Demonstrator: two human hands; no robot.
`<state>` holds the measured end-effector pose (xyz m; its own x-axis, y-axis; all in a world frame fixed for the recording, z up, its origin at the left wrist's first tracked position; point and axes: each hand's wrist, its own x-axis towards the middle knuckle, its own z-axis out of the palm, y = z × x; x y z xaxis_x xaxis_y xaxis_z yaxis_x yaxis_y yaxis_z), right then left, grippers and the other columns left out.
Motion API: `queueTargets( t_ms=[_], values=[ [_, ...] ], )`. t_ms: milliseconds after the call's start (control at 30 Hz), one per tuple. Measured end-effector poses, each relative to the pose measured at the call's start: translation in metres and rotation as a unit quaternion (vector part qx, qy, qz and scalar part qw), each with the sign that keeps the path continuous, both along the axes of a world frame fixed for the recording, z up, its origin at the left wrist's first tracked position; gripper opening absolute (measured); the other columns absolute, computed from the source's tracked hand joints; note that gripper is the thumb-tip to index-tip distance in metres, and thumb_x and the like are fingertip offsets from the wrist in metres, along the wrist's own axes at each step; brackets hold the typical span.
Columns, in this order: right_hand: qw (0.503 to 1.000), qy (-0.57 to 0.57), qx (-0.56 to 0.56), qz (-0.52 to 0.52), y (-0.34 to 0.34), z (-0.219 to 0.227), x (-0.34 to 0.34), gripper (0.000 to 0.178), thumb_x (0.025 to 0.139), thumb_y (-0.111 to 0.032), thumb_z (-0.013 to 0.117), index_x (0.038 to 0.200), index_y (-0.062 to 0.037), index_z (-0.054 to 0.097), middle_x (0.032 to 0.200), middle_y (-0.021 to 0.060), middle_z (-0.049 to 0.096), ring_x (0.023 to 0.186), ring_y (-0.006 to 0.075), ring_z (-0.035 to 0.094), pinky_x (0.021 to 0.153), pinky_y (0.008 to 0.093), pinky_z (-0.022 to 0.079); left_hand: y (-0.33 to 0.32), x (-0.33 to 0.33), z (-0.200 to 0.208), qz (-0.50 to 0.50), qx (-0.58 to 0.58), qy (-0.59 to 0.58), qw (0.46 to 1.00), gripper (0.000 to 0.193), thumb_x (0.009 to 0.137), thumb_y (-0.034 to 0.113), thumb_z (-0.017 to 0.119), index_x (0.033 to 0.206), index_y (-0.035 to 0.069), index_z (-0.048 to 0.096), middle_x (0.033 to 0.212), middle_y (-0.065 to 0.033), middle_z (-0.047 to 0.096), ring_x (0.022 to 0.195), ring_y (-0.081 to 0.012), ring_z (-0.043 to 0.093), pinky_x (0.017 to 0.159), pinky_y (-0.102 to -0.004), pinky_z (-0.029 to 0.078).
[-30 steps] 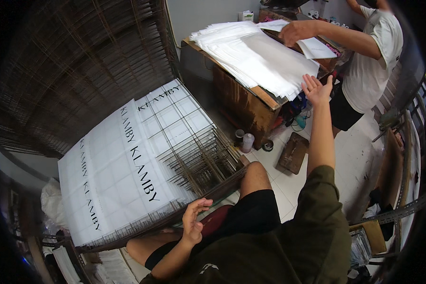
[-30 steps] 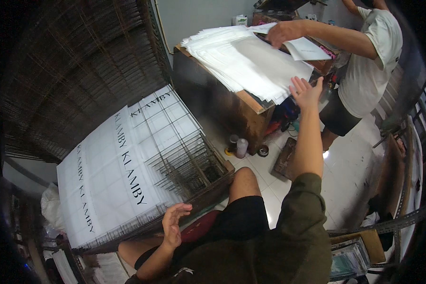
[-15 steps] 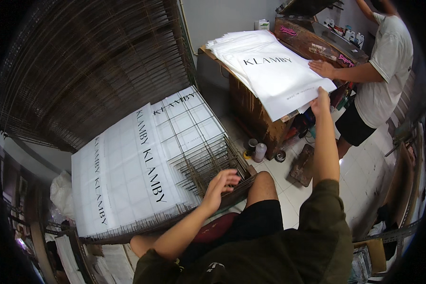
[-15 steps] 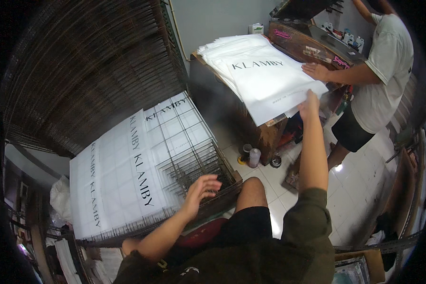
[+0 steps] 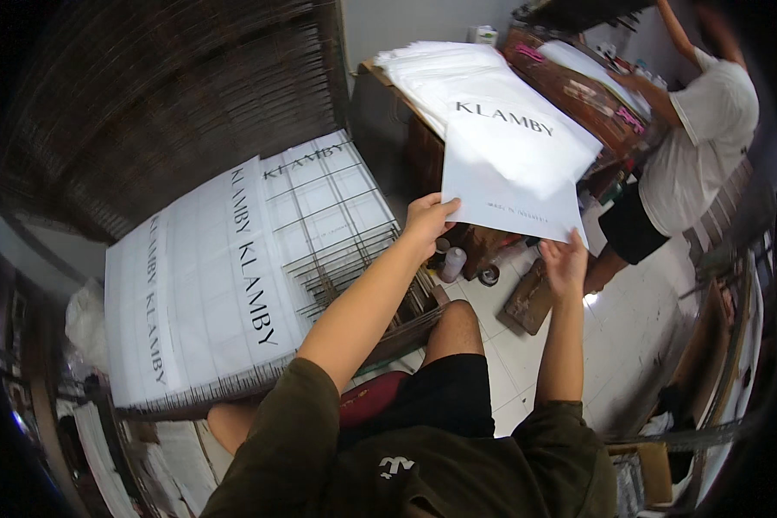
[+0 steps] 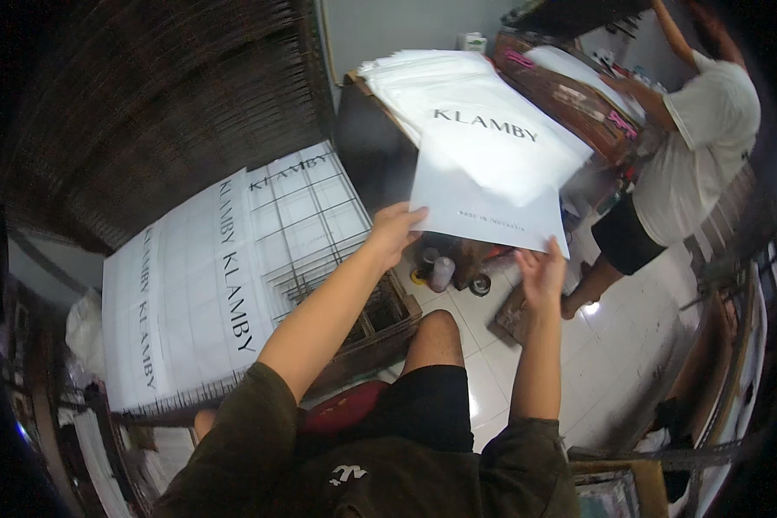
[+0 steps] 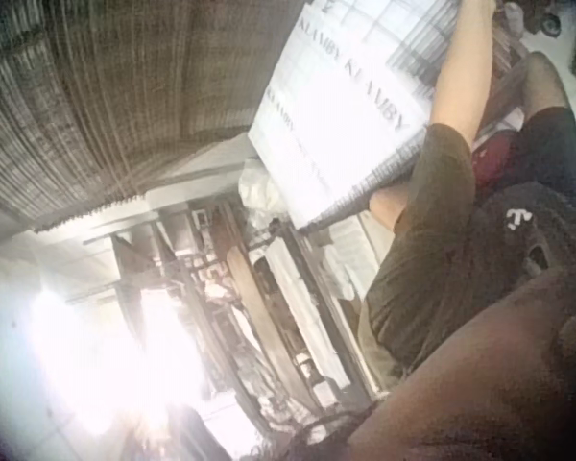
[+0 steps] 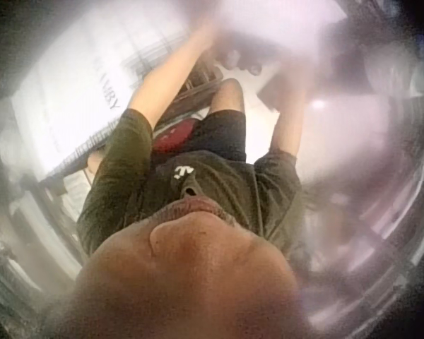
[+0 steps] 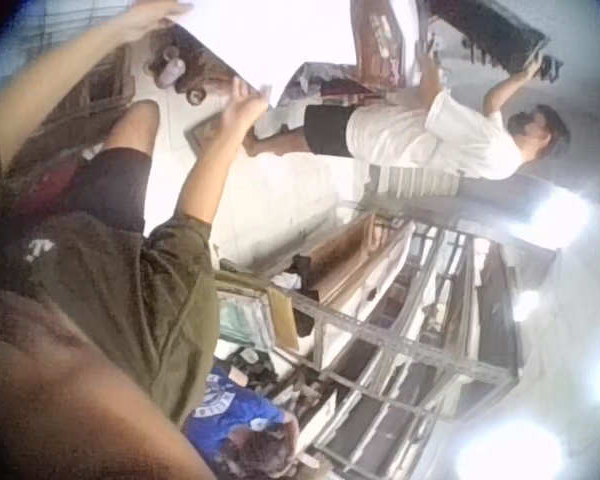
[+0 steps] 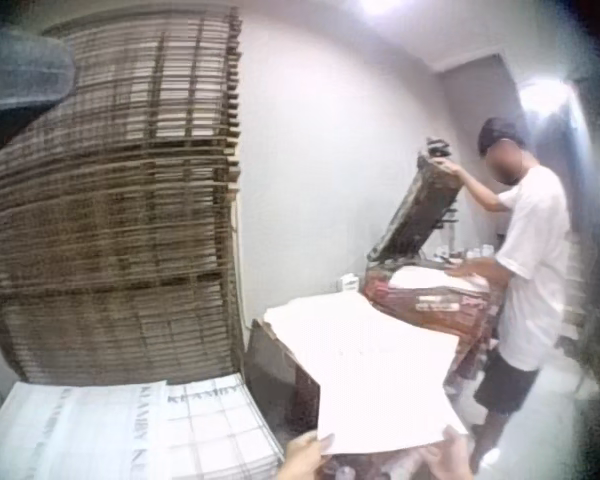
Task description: The person sits on the floor and repeatedly picks up white papers printed with the word KLAMBY from a nearby table, then places them onto a wire rack. The person handles the papers one at a time, aligning them on the rack throughout the clip.
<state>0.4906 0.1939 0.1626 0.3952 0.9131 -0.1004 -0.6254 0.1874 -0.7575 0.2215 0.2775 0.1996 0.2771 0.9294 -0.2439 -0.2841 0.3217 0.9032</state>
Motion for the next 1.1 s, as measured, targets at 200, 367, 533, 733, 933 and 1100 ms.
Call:
queueTargets(
  t_ms=[200, 367, 533, 733, 933, 1100],
  values=[
    [0.997, -0.008, 0.041, 0.069, -0.021, 0.021, 0.043, 0.019, 0.089, -0.014, 0.055, 0.105, -0.0036, 0.055, 0.101, 0.0075, 0.064, 0.090, 0.0159, 0.064, 0.074, 0.0306, 0.057, -0.011, -0.030, 0.038, -0.015, 0.086, 0.031, 0.996, 0.013, 0.085, 0.015, 0.059, 0.094, 0.006, 0.062, 0.089, -0.0052, 0.063, 0.082, -0.0139, 0.059, 0.072, -0.0288, 0.048],
    [0.977, -0.111, 0.170, 0.063, -0.037, 0.137, -0.043, 0.020, 0.093, -0.015, 0.049, 0.106, -0.0016, 0.056, 0.107, 0.0131, 0.063, 0.097, 0.0226, 0.063, 0.077, 0.0373, 0.057, -0.041, -0.092, 0.129, 0.032, 0.162, -0.079, 0.983, 0.021, 0.088, 0.022, 0.051, 0.101, 0.006, 0.053, 0.101, -0.0071, 0.059, 0.096, -0.0178, 0.057, 0.088, -0.0345, 0.046],
    [0.935, -0.106, 0.280, 0.190, -0.009, 0.210, -0.099, 0.021, 0.094, -0.015, 0.045, 0.108, -0.0025, 0.055, 0.115, 0.0170, 0.058, 0.108, 0.0309, 0.057, 0.084, 0.0465, 0.053, -0.061, -0.157, 0.201, 0.139, 0.201, -0.115, 0.963, 0.033, 0.090, 0.020, 0.047, 0.107, -0.008, 0.051, 0.106, -0.0203, 0.057, 0.098, -0.0271, 0.061, 0.085, -0.0340, 0.055],
    [0.911, -0.100, 0.247, 0.314, 0.079, 0.254, -0.203, 0.010, 0.088, -0.013, 0.051, 0.091, -0.0043, 0.055, 0.110, 0.0165, 0.058, 0.109, 0.0412, 0.054, 0.086, 0.0524, 0.047, -0.035, -0.250, 0.214, 0.200, 0.237, -0.072, 0.948, 0.037, 0.092, 0.015, 0.038, 0.113, -0.015, 0.042, 0.112, -0.0292, 0.052, 0.105, -0.0369, 0.058, 0.085, -0.0328, 0.056],
    [0.911, -0.134, 0.177, 0.347, 0.188, 0.243, -0.284, 0.022, 0.086, -0.011, 0.047, 0.103, 0.0011, 0.038, 0.117, 0.0234, 0.045, 0.109, 0.0416, 0.054, 0.086, 0.0508, 0.049, 0.033, -0.324, 0.190, 0.309, 0.161, -0.128, 0.928, 0.035, 0.089, 0.010, 0.037, 0.116, -0.013, 0.035, 0.119, -0.0324, 0.044, 0.110, -0.0378, 0.052, 0.095, -0.0420, 0.050],
    [0.926, -0.095, 0.175, 0.320, 0.223, 0.238, -0.322, 0.029, 0.087, -0.010, 0.042, 0.111, 0.0037, 0.033, 0.119, 0.0242, 0.042, 0.111, 0.0413, 0.051, 0.091, 0.0556, 0.045, 0.059, -0.350, 0.185, 0.346, 0.215, -0.118, 0.906, 0.031, 0.089, 0.010, 0.040, 0.112, -0.011, 0.038, 0.114, -0.0257, 0.047, 0.109, -0.0336, 0.051, 0.097, -0.0410, 0.048]
  ],
)
